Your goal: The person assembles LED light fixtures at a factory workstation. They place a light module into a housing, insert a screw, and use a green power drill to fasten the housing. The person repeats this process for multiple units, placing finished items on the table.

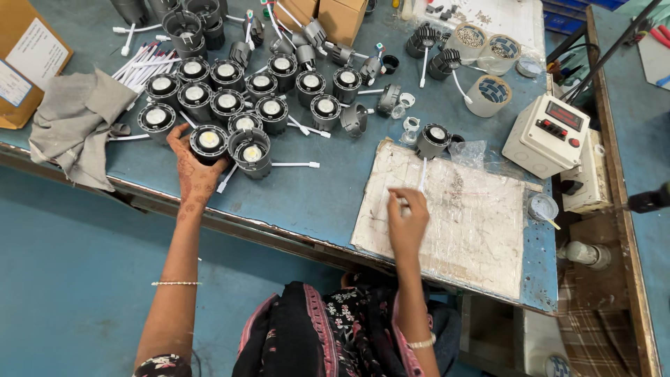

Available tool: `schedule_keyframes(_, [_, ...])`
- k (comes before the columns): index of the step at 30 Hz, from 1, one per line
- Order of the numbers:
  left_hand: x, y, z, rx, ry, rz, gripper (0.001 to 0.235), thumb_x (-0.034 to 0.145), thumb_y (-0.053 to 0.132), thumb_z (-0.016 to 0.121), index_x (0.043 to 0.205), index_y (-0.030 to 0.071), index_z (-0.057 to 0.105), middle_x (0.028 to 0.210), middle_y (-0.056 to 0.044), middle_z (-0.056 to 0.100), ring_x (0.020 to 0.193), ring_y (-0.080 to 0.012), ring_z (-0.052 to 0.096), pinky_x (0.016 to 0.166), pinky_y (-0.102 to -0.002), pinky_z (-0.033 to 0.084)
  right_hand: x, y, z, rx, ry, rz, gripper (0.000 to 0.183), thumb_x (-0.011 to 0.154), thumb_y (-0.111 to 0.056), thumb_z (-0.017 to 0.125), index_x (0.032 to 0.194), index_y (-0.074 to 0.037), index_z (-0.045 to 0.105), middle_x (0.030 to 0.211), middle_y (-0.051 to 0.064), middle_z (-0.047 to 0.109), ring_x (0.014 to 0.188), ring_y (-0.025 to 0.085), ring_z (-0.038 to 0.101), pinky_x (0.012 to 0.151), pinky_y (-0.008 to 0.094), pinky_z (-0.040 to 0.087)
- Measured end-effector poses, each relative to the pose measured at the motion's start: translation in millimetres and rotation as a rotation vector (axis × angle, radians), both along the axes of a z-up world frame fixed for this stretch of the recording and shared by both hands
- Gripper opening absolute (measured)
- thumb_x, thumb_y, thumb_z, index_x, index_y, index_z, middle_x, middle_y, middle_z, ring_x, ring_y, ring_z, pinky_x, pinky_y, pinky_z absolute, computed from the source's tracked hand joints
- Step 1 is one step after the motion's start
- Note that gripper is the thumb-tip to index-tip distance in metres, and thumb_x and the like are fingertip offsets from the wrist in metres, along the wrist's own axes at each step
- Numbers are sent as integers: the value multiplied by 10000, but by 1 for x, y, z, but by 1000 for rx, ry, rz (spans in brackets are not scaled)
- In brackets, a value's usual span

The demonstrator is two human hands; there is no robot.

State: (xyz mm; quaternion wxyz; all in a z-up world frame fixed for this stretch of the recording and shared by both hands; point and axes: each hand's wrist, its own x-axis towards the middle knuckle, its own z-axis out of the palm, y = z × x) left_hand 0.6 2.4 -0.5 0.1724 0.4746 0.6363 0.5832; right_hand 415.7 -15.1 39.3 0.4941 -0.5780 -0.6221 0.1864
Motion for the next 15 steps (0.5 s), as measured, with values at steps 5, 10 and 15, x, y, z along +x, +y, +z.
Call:
schedule_keyframes(5, [1,-1,-3,68,38,-9,973,747,64,852,1509,73,246,1346,-162,574,1253,-302,602,1123,-394,456,-65,72,17,200,-169,105,527,809,-150,801,1291,-61,607,1256,185,575,1232,358,498,1062,464,400])
schedule_keyframes(10, [14,-13,19,151,283,118,855,709,3,752,1469,-16,362,1421,-232,462,1345,-355,456,1199,-441,351,-106,120,26,167,-413,47,855,685,-198,846,1437,-52,466,1261,226,601,1155,411,544,949,555,402])
schedule_keyframes(15, [59,-44,57,393,319,206,702,745,-15,645,1415,-6,436,1421,-183,451,1379,-294,438,1251,-420,336,-90,107,29,81,-27,128,556,905,-94,695,1440,-111,547,1087,137,711,933,258,709,861,375,564])
